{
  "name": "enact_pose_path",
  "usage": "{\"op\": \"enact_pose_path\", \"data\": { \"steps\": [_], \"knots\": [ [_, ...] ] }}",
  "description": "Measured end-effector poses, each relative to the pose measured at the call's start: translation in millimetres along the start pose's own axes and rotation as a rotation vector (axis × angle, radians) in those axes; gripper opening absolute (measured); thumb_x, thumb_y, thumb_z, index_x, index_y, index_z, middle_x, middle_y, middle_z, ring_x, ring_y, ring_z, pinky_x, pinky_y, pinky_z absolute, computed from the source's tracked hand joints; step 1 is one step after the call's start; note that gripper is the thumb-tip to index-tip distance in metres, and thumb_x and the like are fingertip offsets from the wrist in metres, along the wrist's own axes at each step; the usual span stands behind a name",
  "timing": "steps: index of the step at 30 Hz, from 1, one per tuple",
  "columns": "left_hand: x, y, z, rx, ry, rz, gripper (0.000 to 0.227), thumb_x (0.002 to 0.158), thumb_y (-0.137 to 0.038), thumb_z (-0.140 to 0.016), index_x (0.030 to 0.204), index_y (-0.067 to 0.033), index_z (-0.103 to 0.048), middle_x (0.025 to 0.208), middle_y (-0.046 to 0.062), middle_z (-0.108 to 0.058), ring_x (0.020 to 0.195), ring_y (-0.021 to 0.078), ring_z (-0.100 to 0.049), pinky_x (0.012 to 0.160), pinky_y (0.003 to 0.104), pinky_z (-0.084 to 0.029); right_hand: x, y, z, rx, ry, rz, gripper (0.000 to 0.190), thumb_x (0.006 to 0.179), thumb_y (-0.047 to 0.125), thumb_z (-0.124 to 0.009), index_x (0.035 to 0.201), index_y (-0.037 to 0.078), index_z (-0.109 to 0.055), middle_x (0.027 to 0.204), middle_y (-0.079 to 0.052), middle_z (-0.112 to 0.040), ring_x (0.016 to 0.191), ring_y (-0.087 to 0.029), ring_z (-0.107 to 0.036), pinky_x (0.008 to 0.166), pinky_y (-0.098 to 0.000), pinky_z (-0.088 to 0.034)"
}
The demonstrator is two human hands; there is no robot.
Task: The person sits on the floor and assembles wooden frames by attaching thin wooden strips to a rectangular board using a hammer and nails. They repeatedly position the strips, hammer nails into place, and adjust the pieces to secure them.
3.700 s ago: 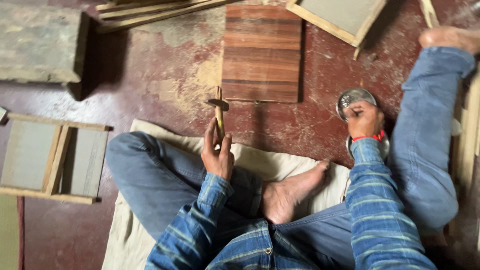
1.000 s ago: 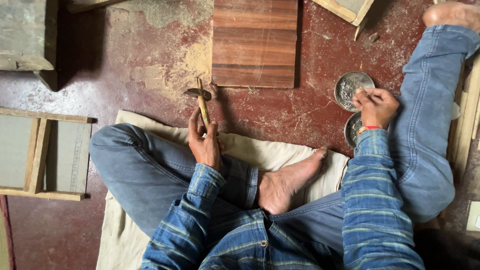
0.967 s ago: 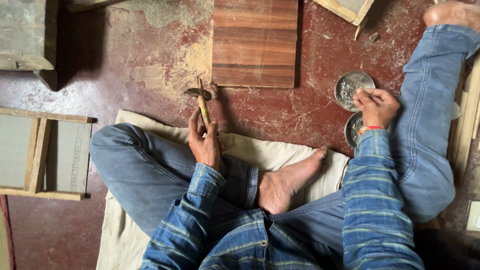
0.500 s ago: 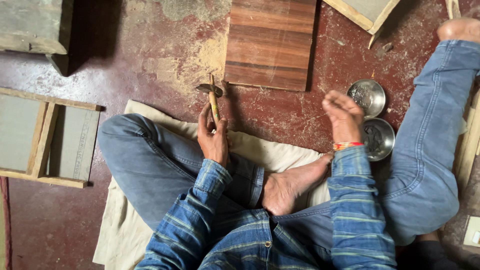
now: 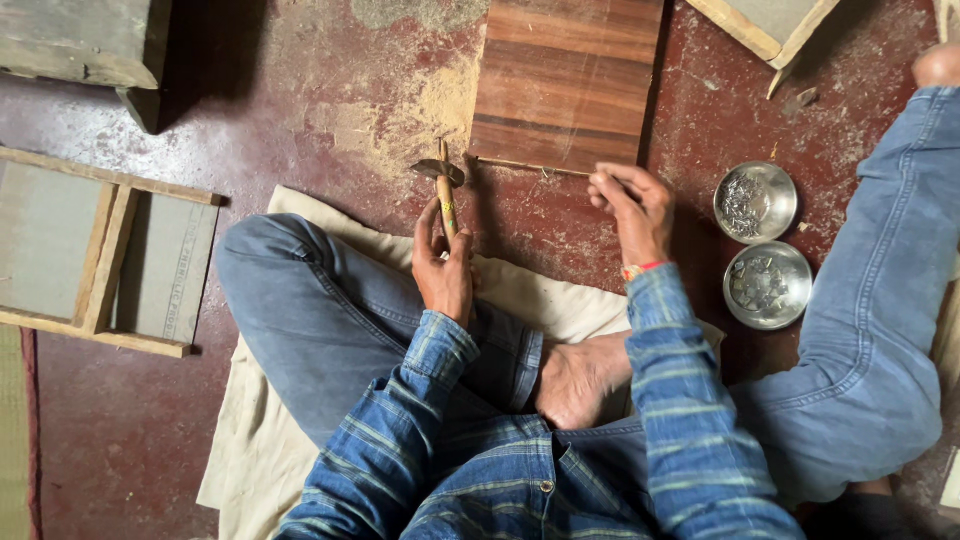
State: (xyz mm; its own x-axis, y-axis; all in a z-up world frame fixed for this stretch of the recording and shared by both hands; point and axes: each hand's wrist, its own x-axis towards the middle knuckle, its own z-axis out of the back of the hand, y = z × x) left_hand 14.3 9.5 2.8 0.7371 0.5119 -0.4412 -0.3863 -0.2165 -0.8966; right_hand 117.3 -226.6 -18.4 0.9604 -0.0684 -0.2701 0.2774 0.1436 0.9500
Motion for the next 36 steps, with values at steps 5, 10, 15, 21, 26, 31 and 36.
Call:
{"op": "enact_pose_path", "data": {
  "steps": [5,10,15,21,26,31,36],
  "knots": [
    [-1.9,-0.2,0.7,0.035,-0.013,0.004,0.061,0.089,-0.006,-0.065,0.148,-0.0174,-0.052,0.090,0.007,-0.072,0.055,0.0079,-0.056,0.044,0.025,-0.046,27.2,-8.3,-26.9,-0.078,-0.011,0.163,0.023,0.092,0.010,-0.078,0.113,0.003,-0.071,0.102,-0.011,-0.078,0.083,-0.014,-0.076,0.075,-0.0287,-0.065],
    [-0.2,0.0,0.7,0.088,-0.023,-0.019,0.061,0.090,-0.007,-0.066,0.148,-0.0166,-0.053,0.089,0.009,-0.071,0.062,0.0093,-0.060,0.050,0.026,-0.049,45.0,-15.9,-52.6,-0.245,0.047,0.417,0.009,0.096,0.010,-0.080,0.101,0.005,-0.075,0.104,-0.008,-0.078,0.095,-0.018,-0.075,0.089,-0.0339,-0.063],
    [2.0,8.9,0.4,0.118,-0.012,-0.095,0.059,0.091,-0.008,-0.068,0.147,-0.0150,-0.053,0.093,0.008,-0.072,0.072,0.0098,-0.065,0.062,0.027,-0.055,29.0,-17.6,-58.3,-0.349,-0.006,0.460,0.010,0.089,0.009,-0.082,0.093,0.004,-0.075,0.113,-0.010,-0.075,0.105,-0.021,-0.069,0.091,-0.0365,-0.059],
    [-2.1,8.9,-1.7,0.208,0.013,-0.419,0.058,0.097,-0.003,-0.070,0.152,-0.0092,-0.052,0.130,0.018,-0.070,0.113,0.0214,-0.070,0.093,0.036,-0.058,23.9,-13.2,-60.4,-0.310,-0.007,0.436,0.010,0.089,0.010,-0.082,0.094,0.004,-0.076,0.116,-0.010,-0.072,0.111,-0.023,-0.069,0.094,-0.0354,-0.059],
    [-9.8,-4.3,-10.4,0.314,0.065,-0.405,0.060,0.097,-0.008,-0.067,0.153,-0.0120,-0.047,0.129,0.019,-0.071,0.101,0.0211,-0.074,0.085,0.035,-0.061,28.8,-23.1,-60.3,-0.299,0.004,0.415,0.011,0.088,0.012,-0.083,0.093,0.005,-0.077,0.117,-0.009,-0.071,0.110,-0.022,-0.070,0.094,-0.0361,-0.060],
    [-6.0,-11.9,-31.8,0.456,0.231,-0.523,0.059,0.101,-0.011,-0.064,0.156,-0.0149,-0.042,0.131,0.020,-0.070,0.079,0.0239,-0.073,0.067,0.038,-0.061,34.1,-33.0,-60.6,-0.344,-0.012,0.435,0.009,0.087,0.007,-0.082,0.093,0.004,-0.075,0.119,-0.010,-0.069,0.106,-0.022,-0.071,0.090,-0.0339,-0.064],
    [0.4,-11.3,-45.8,0.666,0.322,-0.664,0.065,0.101,-0.015,-0.063,0.161,-0.0183,-0.037,0.107,0.020,-0.069,0.081,0.0381,-0.069,0.067,0.048,-0.055,35.5,-34.5,-62.3,-0.363,-0.059,0.451,0.016,0.083,-0.004,-0.075,0.098,0.001,-0.072,0.115,-0.010,-0.070,0.102,-0.025,-0.072,0.091,-0.0357,-0.062]
  ]
}}
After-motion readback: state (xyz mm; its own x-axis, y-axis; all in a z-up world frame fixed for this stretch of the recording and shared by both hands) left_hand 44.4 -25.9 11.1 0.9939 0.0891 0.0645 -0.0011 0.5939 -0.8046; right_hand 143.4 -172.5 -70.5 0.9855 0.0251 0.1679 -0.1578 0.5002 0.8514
